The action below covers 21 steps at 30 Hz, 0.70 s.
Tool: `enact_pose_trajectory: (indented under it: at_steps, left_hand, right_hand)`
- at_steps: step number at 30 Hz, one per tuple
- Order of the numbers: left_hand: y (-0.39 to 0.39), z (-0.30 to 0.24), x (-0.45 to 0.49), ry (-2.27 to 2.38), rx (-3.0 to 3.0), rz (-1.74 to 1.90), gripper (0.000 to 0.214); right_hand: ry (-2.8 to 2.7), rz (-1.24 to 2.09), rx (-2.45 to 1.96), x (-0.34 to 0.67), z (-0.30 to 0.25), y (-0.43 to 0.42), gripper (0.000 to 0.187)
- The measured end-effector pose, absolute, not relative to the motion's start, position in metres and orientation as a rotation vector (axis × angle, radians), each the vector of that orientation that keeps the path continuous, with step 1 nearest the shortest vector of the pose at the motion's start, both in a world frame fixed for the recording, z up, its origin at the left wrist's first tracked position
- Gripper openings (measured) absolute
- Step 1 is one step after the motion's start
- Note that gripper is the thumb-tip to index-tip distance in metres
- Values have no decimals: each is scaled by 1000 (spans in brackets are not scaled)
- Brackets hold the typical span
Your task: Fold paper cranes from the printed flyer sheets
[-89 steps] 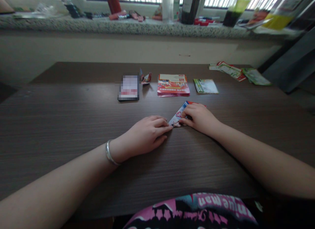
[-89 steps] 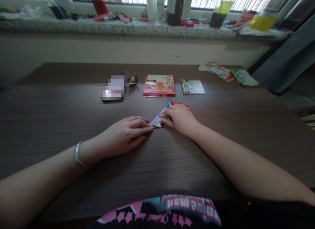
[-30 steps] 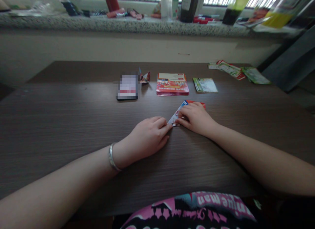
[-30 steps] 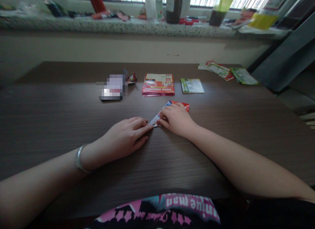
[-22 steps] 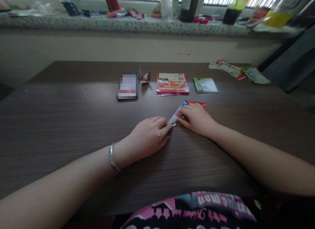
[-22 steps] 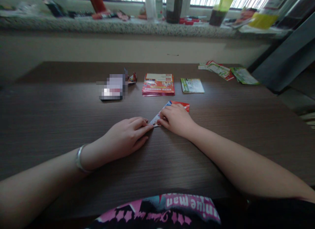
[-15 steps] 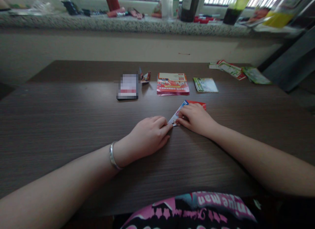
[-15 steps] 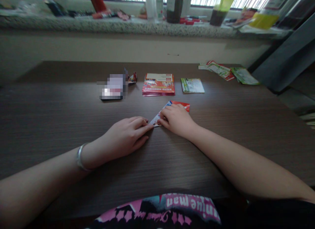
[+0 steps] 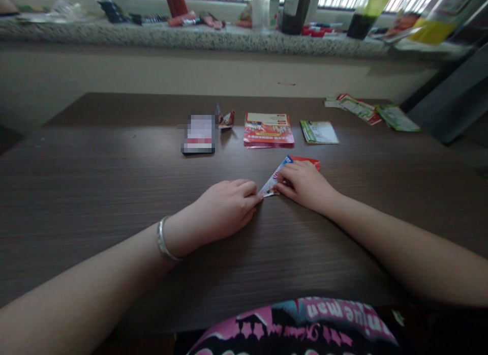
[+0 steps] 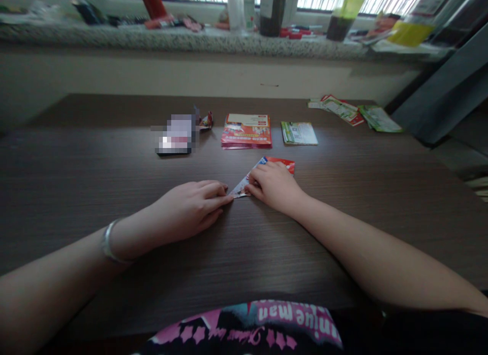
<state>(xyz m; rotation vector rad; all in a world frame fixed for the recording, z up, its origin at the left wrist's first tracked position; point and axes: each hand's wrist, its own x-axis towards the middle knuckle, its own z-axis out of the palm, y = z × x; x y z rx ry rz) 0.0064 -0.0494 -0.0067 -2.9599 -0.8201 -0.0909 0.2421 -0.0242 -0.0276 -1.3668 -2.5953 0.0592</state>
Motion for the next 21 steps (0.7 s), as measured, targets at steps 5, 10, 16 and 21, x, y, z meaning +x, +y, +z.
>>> enact_pose_trajectory:
  at_steps: [5, 10, 16, 21]
  left_hand:
    - [-48, -5, 5, -816, -2996, -68, 31]
    - [-45, -2, 2, -804, -3036, -68, 30]
    - [-42, 1, -2, -830, -3093, -77, 30]
    - [-38, -3, -7, -820, -3173, -273, 30]
  right_hand:
    - [-2592, 50, -1368, 243, -27, -25, 22]
    - [-2582, 48, -1350, 245, -28, -26, 22]
    - [-2583, 65, -1331, 248, -28, -27, 22]
    - [-2571, 53, -1332, 248, -27, -30, 22]
